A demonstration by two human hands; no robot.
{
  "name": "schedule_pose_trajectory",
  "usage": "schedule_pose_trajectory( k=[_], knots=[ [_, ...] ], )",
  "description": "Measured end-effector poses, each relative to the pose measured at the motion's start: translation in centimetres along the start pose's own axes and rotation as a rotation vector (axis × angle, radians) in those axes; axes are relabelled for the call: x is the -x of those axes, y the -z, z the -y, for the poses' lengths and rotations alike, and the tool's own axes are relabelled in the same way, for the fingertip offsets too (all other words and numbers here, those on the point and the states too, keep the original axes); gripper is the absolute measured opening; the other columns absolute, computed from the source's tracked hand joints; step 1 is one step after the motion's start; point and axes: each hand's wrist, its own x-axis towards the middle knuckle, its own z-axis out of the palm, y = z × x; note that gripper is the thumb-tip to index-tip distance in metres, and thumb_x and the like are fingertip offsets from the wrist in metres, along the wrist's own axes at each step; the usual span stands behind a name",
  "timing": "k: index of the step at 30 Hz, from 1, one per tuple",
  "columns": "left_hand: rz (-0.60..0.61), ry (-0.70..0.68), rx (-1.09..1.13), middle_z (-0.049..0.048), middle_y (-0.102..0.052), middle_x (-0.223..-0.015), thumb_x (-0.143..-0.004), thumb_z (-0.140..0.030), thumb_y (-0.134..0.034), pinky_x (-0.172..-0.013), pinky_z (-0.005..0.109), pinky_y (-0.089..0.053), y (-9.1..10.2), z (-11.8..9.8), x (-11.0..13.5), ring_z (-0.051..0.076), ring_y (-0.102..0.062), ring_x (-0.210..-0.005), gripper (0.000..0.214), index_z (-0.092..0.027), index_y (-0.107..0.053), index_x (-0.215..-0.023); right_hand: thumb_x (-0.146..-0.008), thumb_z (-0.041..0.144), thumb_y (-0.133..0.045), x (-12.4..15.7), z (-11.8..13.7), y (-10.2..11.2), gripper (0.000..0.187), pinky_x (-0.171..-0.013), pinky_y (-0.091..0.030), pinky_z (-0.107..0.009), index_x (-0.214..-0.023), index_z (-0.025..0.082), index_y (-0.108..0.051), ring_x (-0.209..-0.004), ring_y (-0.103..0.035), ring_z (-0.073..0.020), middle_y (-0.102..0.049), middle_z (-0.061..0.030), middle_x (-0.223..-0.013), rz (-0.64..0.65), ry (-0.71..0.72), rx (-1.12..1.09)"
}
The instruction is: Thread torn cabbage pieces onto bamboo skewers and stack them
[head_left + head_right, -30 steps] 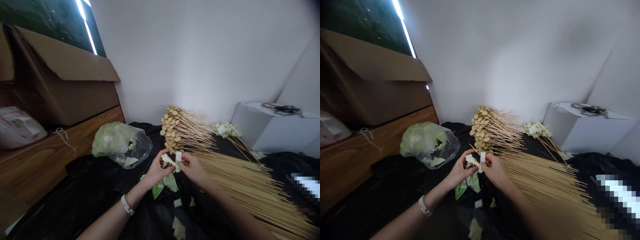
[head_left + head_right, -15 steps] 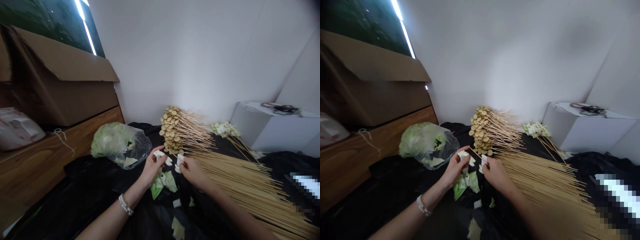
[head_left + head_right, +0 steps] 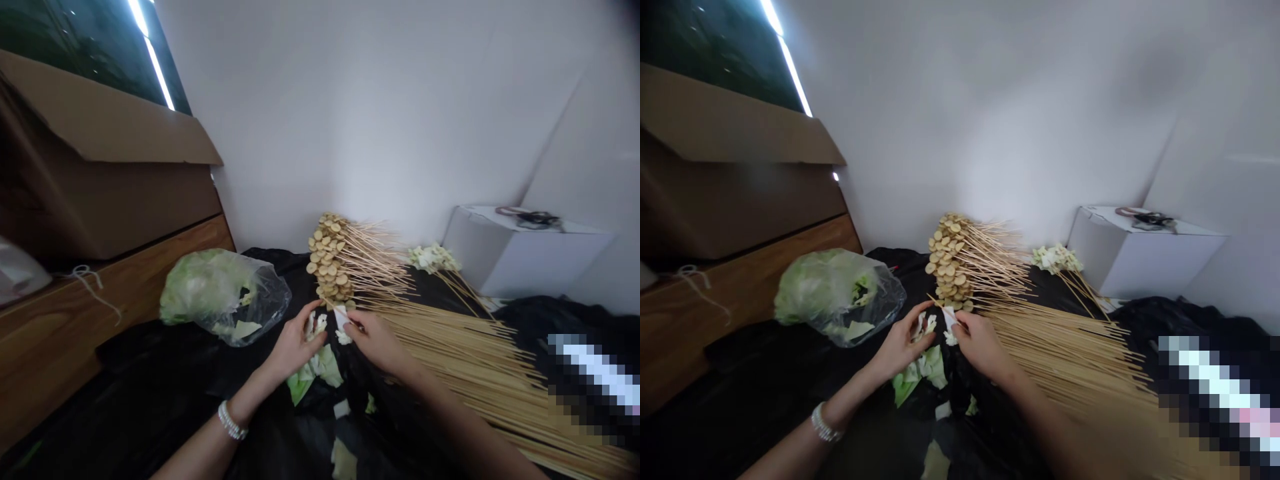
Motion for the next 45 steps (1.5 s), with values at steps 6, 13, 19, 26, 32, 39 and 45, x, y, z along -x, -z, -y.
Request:
schedule_pose_trajectory(
  k=[6,13,19,26,32,39,45],
  knots=[
    [0.029,-0.049,-0.151,0.0048,-0.072,-0.105,-0.076,-0.037,-0.068,-0.09,0.034,-0.045,0.1,0.5,0.0,0.028,-0.066,-0.095,0.049,-0.028,-0.062,-0.124,-0.084,0.019,-0.053,0.2,0.6,-0.1,0.015,-0.06,-0.033,-0.022,-0.092,0.019,-0.066,-0.065,-0.054,-0.0131,-0.064,0.0007,-0.074,-0.003,-0.025,0.01],
    [-0.043,-0.232,-0.247,0.0087,-0.07,-0.109,-0.078,-0.041,-0.067,-0.097,0.04,-0.044,0.5,0.3,-0.9,0.028,-0.061,-0.106,0.027,-0.025,-0.074,-0.099,-0.085,0.023,-0.054,0.3,1.2,0.1,0.011,-0.058,-0.032,-0.022,-0.081,0.019,-0.064,-0.063,-0.052,-0.0122,-0.061,0.0015,-0.07,-0.041,-0.007,0.048],
    [-0.058,0.015,0.198,0.0064,-0.073,-0.089,-0.067,-0.039,-0.078,-0.081,0.034,-0.051,0.2,-0.8,-1.0,0.023,-0.066,-0.084,0.024,-0.02,-0.075,-0.081,-0.088,0.026,-0.055,0.8,2.6,0.1,0.013,-0.061,-0.034,-0.021,-0.09,0.02,-0.066,-0.065,-0.053,-0.0114,-0.064,0.0013,-0.075,-0.072,0.046,0.01],
    [-0.03,0.268,0.655,0.0009,-0.07,-0.079,-0.071,-0.033,-0.076,-0.066,0.024,-0.051,0.1,-1.0,-1.0,0.014,-0.063,-0.07,0.02,-0.018,-0.064,-0.076,-0.097,0.036,-0.043,1.4,3.6,0.3,0.027,-0.068,-0.036,-0.024,-0.088,0.02,-0.062,-0.076,-0.059,-0.0146,-0.067,-0.0025,-0.085,-0.074,0.09,0.209],
    [-0.13,0.331,0.708,-0.0042,-0.063,-0.067,-0.069,-0.037,-0.077,-0.049,0.019,-0.045,0.5,-0.7,-1.4,0.012,-0.059,-0.055,0.03,-0.02,-0.057,-0.082,-0.102,0.033,-0.03,2.1,5.0,0.9,0.032,-0.067,-0.036,-0.026,-0.095,0.02,-0.058,-0.078,-0.061,-0.0161,-0.068,-0.004,-0.088,-0.075,0.077,0.362],
    [-0.007,0.147,0.494,-0.0008,-0.063,-0.073,-0.07,-0.035,-0.078,-0.059,0.019,-0.042,-0.6,-0.1,-0.6,0.01,-0.055,-0.063,0.029,-0.016,-0.069,-0.088,-0.1,0.031,-0.037,1.8,3.8,0.9,0.025,-0.071,-0.035,-0.026,-0.096,0.021,-0.059,-0.083,-0.062,-0.0172,-0.069,-0.0037,-0.092,-0.084,-0.007,0.371],
    [0.108,0.084,0.421,-0.0021,-0.06,-0.066,-0.069,-0.03,-0.08,-0.058,0.021,-0.039,-0.9,-0.4,-0.1,0.009,-0.051,-0.059,0.04,-0.016,-0.068,-0.104,-0.098,0.029,-0.042,1.8,2.8,0.2,0.022,-0.071,-0.034,-0.025,-0.095,0.02,-0.061,-0.084,-0.063,-0.0173,-0.069,-0.0041,-0.093,-0.027,0.011,0.344]
  ],
)
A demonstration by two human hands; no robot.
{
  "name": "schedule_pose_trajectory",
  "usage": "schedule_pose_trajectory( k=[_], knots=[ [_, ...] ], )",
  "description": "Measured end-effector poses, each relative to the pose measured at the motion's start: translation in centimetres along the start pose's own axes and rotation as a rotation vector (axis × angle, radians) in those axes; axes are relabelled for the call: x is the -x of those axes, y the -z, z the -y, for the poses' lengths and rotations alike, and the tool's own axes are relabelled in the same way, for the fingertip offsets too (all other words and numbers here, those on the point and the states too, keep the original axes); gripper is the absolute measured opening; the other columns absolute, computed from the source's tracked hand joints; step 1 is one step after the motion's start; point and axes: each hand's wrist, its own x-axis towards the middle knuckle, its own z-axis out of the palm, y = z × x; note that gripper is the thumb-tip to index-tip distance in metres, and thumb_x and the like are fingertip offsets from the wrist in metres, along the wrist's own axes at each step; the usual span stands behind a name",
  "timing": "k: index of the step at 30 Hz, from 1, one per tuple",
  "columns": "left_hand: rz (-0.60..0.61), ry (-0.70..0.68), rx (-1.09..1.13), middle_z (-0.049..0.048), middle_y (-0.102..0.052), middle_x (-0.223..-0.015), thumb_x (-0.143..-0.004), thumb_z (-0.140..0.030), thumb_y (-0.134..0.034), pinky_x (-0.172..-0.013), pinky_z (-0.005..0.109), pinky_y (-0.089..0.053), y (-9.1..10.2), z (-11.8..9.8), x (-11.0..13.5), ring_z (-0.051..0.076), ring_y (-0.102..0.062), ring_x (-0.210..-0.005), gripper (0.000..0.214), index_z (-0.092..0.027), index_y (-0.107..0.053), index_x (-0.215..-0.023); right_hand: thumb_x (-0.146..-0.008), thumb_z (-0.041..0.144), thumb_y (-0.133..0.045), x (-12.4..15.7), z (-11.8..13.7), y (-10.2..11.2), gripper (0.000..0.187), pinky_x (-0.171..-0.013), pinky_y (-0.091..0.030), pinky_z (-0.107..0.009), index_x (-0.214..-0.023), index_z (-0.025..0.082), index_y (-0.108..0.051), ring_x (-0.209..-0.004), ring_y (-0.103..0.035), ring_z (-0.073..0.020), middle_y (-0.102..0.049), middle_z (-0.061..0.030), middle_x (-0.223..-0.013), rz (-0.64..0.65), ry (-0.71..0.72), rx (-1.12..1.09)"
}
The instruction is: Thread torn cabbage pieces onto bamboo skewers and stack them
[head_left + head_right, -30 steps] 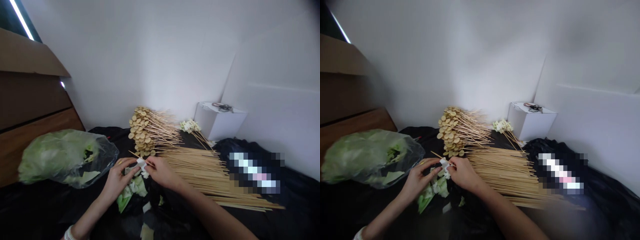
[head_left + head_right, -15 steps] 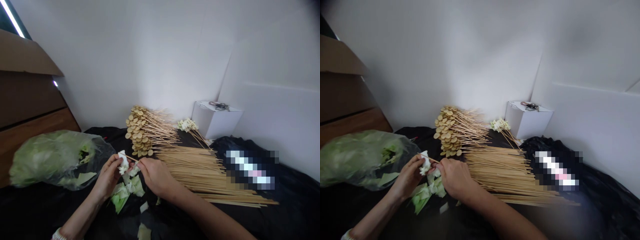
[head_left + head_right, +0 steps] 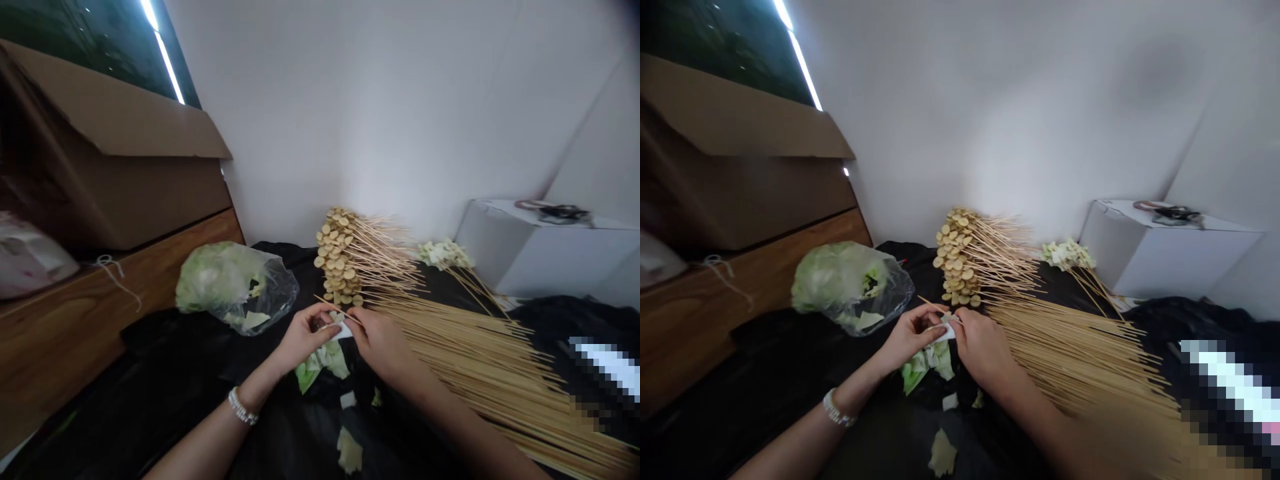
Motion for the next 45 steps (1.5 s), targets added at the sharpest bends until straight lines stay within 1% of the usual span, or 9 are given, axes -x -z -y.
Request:
schedule_pose_trajectory(
  k=[4,7,10,13,19,23,27,33,45],
  knots=[
    [-0.037,-0.014,0.053,0.0,-0.062,-0.069,-0.072,-0.039,-0.076,-0.057,0.02,-0.039,0.3,-0.1,0.0,0.01,-0.052,-0.06,0.04,-0.015,-0.069,-0.103,-0.097,0.029,-0.042,-0.1,-0.3,-0.3,0.024,-0.065,-0.033,-0.025,-0.085,0.02,-0.061,-0.075,-0.062,-0.0165,-0.069,-0.0028,-0.083,0.039,-0.022,-0.002],
    [-0.079,-0.007,0.136,0.0027,-0.064,-0.076,-0.076,-0.05,-0.069,-0.054,0.02,-0.039,0.7,-0.2,-0.1,0.01,-0.052,-0.06,0.044,-0.015,-0.07,-0.102,-0.097,0.028,-0.04,-0.3,-0.6,-0.3,0.023,-0.063,-0.032,-0.025,-0.087,0.02,-0.059,-0.072,-0.062,-0.0165,-0.069,-0.0034,-0.08,-0.017,-0.047,0.004],
    [-0.041,0.039,0.231,0.0035,-0.067,-0.085,-0.065,-0.04,-0.081,-0.063,0.021,-0.044,0.7,-0.2,0.0,0.012,-0.058,-0.07,0.047,-0.016,-0.069,-0.105,-0.097,0.03,-0.038,-0.4,-0.8,-0.4,0.024,-0.062,-0.032,-0.025,-0.088,0.02,-0.058,-0.073,-0.063,-0.0176,-0.069,-0.0045,-0.079,-0.067,-0.059,0.024],
    [-0.03,0.107,0.284,0.0041,-0.069,-0.087,-0.059,-0.028,-0.087,-0.071,0.023,-0.047,0.4,0.1,0.0,0.013,-0.062,-0.075,0.042,-0.015,-0.069,-0.095,-0.098,0.032,-0.038,-0.3,-0.8,-0.4,0.025,-0.062,-0.032,-0.026,-0.089,0.021,-0.059,-0.073,-0.064,-0.0183,-0.069,-0.0044,-0.078,-0.072,-0.064,0.036],
    [-0.257,0.114,0.292,0.0005,-0.066,-0.077,-0.068,-0.033,-0.08,-0.063,0.017,-0.047,1.1,0.7,-0.5,0.008,-0.059,-0.067,0.027,-0.015,-0.066,-0.083,-0.099,0.041,-0.035,-0.1,-0.4,-0.3,0.03,-0.059,-0.032,-0.027,-0.104,0.02,-0.056,-0.073,-0.065,-0.0196,-0.069,-0.0035,-0.079,-0.13,-0.044,0.079],
    [-0.386,0.105,0.344,-0.0001,-0.066,-0.078,-0.064,-0.036,-0.082,-0.07,0.024,-0.054,1.5,0.5,-0.6,0.011,-0.062,-0.071,0.032,-0.016,-0.063,-0.081,-0.101,0.031,-0.029,0.1,-0.3,-0.7,0.029,-0.058,-0.03,-0.028,-0.098,0.021,-0.056,-0.068,-0.063,-0.0171,-0.068,-0.0018,-0.08,-0.138,-0.011,0.172],
    [-0.473,0.079,0.296,0.0009,-0.067,-0.075,-0.062,-0.036,-0.082,-0.067,0.026,-0.056,1.5,0.4,-0.7,0.013,-0.064,-0.067,0.036,-0.015,-0.061,-0.082,-0.1,0.024,-0.034,0.3,-0.3,-1.2,0.027,-0.056,-0.028,-0.028,-0.099,0.024,-0.061,-0.073,-0.063,-0.0162,-0.066,-0.0014,-0.089,-0.116,0.059,0.295],
    [-0.543,0.013,0.22,0.0012,-0.068,-0.077,-0.062,-0.032,-0.081,-0.066,0.024,-0.055,1.9,0.8,-1.0,0.013,-0.066,-0.069,0.034,-0.015,-0.063,-0.084,-0.099,0.025,-0.037,0.4,-0.2,-1.3,0.027,-0.054,-0.027,-0.028,-0.11,0.027,-0.062,-0.071,-0.064,-0.0154,-0.067,-0.0009,-0.09,-0.051,0.057,0.379],
    [-0.54,-0.032,0.085,0.0006,-0.067,-0.075,-0.067,-0.032,-0.077,-0.063,0.024,-0.052,1.8,0.7,-0.9,0.013,-0.063,-0.064,0.026,-0.016,-0.064,-0.082,-0.1,0.028,-0.038,0.3,0.5,-0.6,0.025,-0.051,-0.024,-0.028,-0.103,0.027,-0.063,-0.071,-0.065,-0.0158,-0.068,-0.0014,-0.088,0.054,-0.005,0.412]
  ],
)
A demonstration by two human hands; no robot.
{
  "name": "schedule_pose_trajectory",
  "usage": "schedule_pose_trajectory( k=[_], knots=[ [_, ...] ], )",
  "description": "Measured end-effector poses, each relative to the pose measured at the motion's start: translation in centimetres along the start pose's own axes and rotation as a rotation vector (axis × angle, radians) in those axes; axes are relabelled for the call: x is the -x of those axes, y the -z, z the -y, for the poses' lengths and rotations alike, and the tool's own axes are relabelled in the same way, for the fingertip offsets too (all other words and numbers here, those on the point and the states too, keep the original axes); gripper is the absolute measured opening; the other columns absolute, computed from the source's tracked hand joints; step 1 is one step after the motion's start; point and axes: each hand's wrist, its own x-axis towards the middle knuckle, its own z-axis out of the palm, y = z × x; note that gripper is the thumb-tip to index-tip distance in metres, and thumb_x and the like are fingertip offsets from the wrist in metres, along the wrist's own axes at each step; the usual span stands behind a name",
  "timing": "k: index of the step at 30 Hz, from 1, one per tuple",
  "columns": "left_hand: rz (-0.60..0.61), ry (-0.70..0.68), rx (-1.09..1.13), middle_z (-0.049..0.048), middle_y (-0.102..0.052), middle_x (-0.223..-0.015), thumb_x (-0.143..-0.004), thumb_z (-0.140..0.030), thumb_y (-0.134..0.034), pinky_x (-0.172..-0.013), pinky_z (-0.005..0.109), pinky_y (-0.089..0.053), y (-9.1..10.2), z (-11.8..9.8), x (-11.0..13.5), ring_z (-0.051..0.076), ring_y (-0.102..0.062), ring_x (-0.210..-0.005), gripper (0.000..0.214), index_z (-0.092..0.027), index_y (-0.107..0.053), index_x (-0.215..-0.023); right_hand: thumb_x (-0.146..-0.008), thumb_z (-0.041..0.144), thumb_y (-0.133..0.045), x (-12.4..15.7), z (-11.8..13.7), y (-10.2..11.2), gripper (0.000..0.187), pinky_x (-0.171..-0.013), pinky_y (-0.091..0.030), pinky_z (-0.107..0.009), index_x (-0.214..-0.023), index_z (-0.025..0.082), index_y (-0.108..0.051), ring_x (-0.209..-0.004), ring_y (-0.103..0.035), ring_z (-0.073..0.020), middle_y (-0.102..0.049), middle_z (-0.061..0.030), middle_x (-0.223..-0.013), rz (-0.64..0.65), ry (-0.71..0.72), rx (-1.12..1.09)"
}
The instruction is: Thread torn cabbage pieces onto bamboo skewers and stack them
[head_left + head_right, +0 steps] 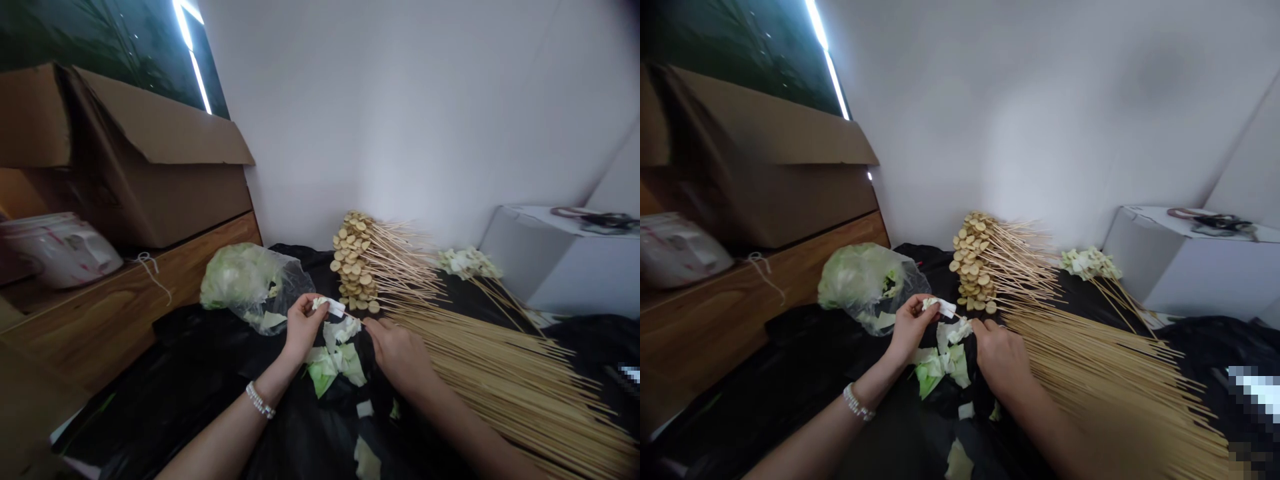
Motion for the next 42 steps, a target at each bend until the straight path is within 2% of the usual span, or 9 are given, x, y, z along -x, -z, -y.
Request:
schedule_pose_trajectory(
  k=[9,17,26,32,38,42],
  knots=[
    [0.033,-0.11,-0.093,-0.0001,-0.064,-0.072,-0.071,-0.029,-0.072,-0.06,0.022,-0.046,-0.3,0.4,0.4,0.013,-0.059,-0.063,0.018,-0.017,-0.062,-0.079,-0.097,0.022,-0.043,0.2,0.2,-0.3,0.018,-0.051,-0.025,-0.028,-0.104,0.022,-0.06,-0.071,-0.066,-0.0167,-0.067,-0.0049,-0.09,-0.016,0.039,0.112],
    [0.069,-0.196,-0.184,0.0007,-0.063,-0.076,-0.074,-0.028,-0.069,-0.065,0.022,-0.044,-0.3,0.6,0.7,0.014,-0.058,-0.07,0.012,-0.018,-0.063,-0.08,-0.094,0.015,-0.041,0.4,0.5,-0.7,0.017,-0.05,-0.03,-0.027,-0.097,0.02,-0.057,-0.071,-0.068,-0.0206,-0.068,-0.006,-0.087,0.06,0.019,0.102],
    [0.128,-0.191,-0.206,0.0014,-0.064,-0.075,-0.073,-0.027,-0.07,-0.064,0.023,-0.044,-0.3,0.7,0.8,0.014,-0.057,-0.067,0.012,-0.018,-0.065,-0.078,-0.093,0.012,-0.038,0.2,0.7,-1.0,0.02,-0.052,-0.035,-0.027,-0.098,0.02,-0.056,-0.073,-0.069,-0.0227,-0.07,-0.0061,-0.088,0.105,0.0,0.052],
    [0.212,-0.135,-0.153,0.001,-0.064,-0.076,-0.073,-0.026,-0.07,-0.065,0.023,-0.046,-1.1,0.4,1.6,0.014,-0.059,-0.068,0.012,-0.017,-0.063,-0.078,-0.093,0.011,-0.038,0.2,0.9,-0.9,0.022,-0.053,-0.036,-0.026,-0.1,0.02,-0.057,-0.075,-0.07,-0.0221,-0.07,-0.0063,-0.085,0.131,-0.009,0.036],
    [0.123,-0.016,-0.106,-0.0022,-0.061,-0.068,-0.068,-0.029,-0.074,-0.052,0.021,-0.044,-1.1,0.8,1.3,0.011,-0.055,-0.054,0.023,-0.018,-0.06,-0.082,-0.096,0.018,-0.038,0.2,0.9,-0.8,0.022,-0.052,-0.035,-0.027,-0.105,0.022,-0.058,-0.074,-0.069,-0.0201,-0.069,-0.0047,-0.089,0.095,0.01,0.004],
    [0.085,-0.039,-0.105,0.0048,-0.067,-0.096,-0.067,-0.029,-0.075,-0.055,0.022,-0.048,-0.9,1.0,1.1,0.011,-0.06,-0.061,0.025,-0.017,-0.061,-0.084,-0.097,0.019,-0.037,0.3,0.9,-0.5,0.029,-0.053,-0.033,-0.027,-0.116,0.025,-0.058,-0.074,-0.068,-0.0187,-0.068,-0.0023,-0.091,0.083,0.004,-0.036]
  ],
)
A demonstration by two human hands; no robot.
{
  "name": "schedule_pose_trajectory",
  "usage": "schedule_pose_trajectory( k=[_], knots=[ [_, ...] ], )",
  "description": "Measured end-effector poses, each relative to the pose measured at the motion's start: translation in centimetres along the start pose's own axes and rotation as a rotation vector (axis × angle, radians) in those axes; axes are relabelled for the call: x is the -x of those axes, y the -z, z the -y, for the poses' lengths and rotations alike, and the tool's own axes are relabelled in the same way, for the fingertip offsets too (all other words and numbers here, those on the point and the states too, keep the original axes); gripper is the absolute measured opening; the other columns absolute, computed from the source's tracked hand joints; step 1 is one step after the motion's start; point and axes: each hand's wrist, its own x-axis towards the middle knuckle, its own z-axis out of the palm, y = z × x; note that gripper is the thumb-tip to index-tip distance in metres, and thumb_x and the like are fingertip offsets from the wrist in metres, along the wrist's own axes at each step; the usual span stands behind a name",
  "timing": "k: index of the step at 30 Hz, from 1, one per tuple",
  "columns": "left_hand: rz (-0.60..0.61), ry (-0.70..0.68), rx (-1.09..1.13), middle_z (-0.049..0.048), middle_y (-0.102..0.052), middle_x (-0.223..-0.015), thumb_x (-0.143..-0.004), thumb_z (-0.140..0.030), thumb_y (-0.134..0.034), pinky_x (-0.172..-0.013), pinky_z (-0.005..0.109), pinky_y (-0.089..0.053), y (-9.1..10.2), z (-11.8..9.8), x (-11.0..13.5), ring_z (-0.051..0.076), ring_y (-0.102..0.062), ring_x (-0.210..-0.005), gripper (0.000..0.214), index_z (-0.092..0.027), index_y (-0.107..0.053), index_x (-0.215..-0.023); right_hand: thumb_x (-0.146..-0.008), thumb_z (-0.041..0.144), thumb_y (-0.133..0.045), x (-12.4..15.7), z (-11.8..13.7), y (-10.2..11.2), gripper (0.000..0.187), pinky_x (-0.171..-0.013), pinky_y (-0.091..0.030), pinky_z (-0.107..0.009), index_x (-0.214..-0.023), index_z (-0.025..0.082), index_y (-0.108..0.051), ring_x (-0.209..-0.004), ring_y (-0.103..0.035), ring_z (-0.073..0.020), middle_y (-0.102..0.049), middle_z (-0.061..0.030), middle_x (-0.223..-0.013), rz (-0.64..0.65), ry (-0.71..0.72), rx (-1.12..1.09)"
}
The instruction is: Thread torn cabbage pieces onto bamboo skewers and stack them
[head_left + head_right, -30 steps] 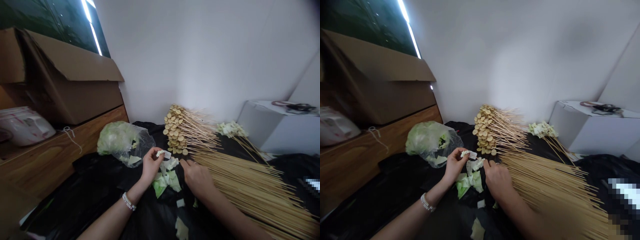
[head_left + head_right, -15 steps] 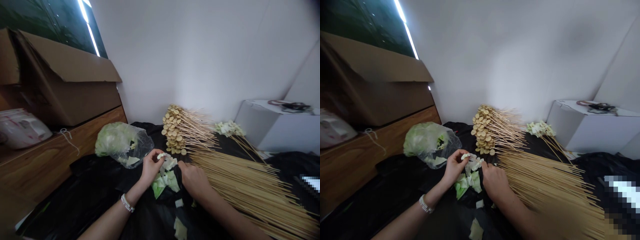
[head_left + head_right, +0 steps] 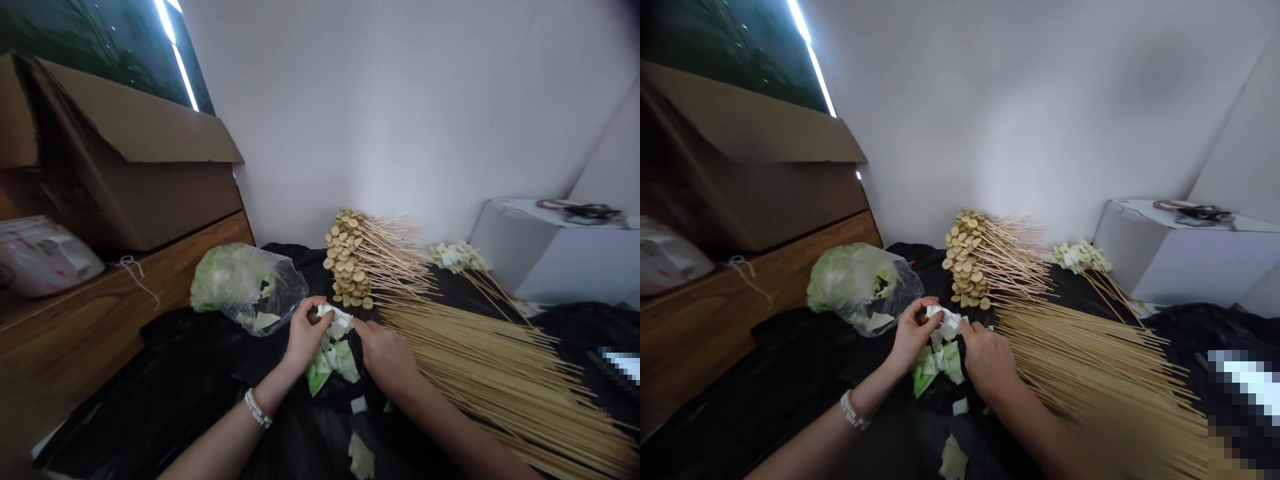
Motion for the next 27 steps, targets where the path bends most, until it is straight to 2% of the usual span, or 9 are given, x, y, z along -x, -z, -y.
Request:
schedule_pose_trajectory(
  k=[2,6,14,21,27],
  knots=[
    [0.012,0.026,0.028,0.006,-0.067,-0.1,-0.066,-0.031,-0.076,-0.057,0.023,-0.05,0.0,-0.2,0.0,0.011,-0.061,-0.063,0.027,-0.016,-0.062,-0.083,-0.096,0.019,-0.037,0.0,0.0,0.1,0.03,-0.054,-0.033,-0.027,-0.116,0.026,-0.059,-0.076,-0.067,-0.0182,-0.068,-0.0023,-0.092,-0.003,-0.004,-0.018],
    [0.044,0.126,0.148,0.0003,-0.066,-0.075,-0.063,-0.034,-0.08,-0.061,0.023,-0.051,0.0,-1.0,0.0,0.012,-0.061,-0.063,0.031,-0.016,-0.062,-0.08,-0.094,0.015,-0.036,-0.1,-0.2,0.2,0.036,-0.059,-0.034,-0.026,-0.119,0.027,-0.06,-0.08,-0.065,-0.018,-0.068,-0.0031,-0.094,-0.004,-0.025,-0.064],
    [0.039,0.306,0.314,-0.0018,-0.065,-0.07,-0.058,-0.034,-0.086,-0.06,0.017,-0.049,0.3,-0.7,-0.4,0.007,-0.06,-0.061,0.038,-0.015,-0.06,-0.08,-0.091,0.011,-0.035,-0.3,-0.9,-0.2,0.048,-0.072,-0.039,-0.025,-0.13,0.032,-0.054,-0.09,-0.064,-0.0177,-0.07,-0.0034,-0.098,0.002,0.002,-0.214],
    [0.117,0.283,0.339,-0.0002,-0.066,-0.08,-0.062,-0.035,-0.084,-0.066,0.021,-0.052,0.6,-1.3,-0.5,0.01,-0.063,-0.069,0.047,-0.016,-0.062,-0.099,-0.094,0.016,-0.035,-0.5,-1.3,-0.2,0.04,-0.071,-0.038,-0.026,-0.124,0.03,-0.058,-0.089,-0.064,-0.0182,-0.069,-0.0042,-0.098,0.011,-0.003,-0.207],
    [0.076,0.235,0.304,0.0003,-0.063,-0.079,-0.067,-0.043,-0.079,-0.064,0.022,-0.053,0.6,-0.6,-0.8,0.011,-0.06,-0.068,0.041,-0.015,-0.066,-0.094,-0.094,0.016,-0.035,-0.6,-1.4,-0.3,0.04,-0.073,-0.04,-0.026,-0.124,0.029,-0.058,-0.091,-0.064,-0.019,-0.07,-0.0044,-0.099,-0.014,0.029,-0.244]
  ],
)
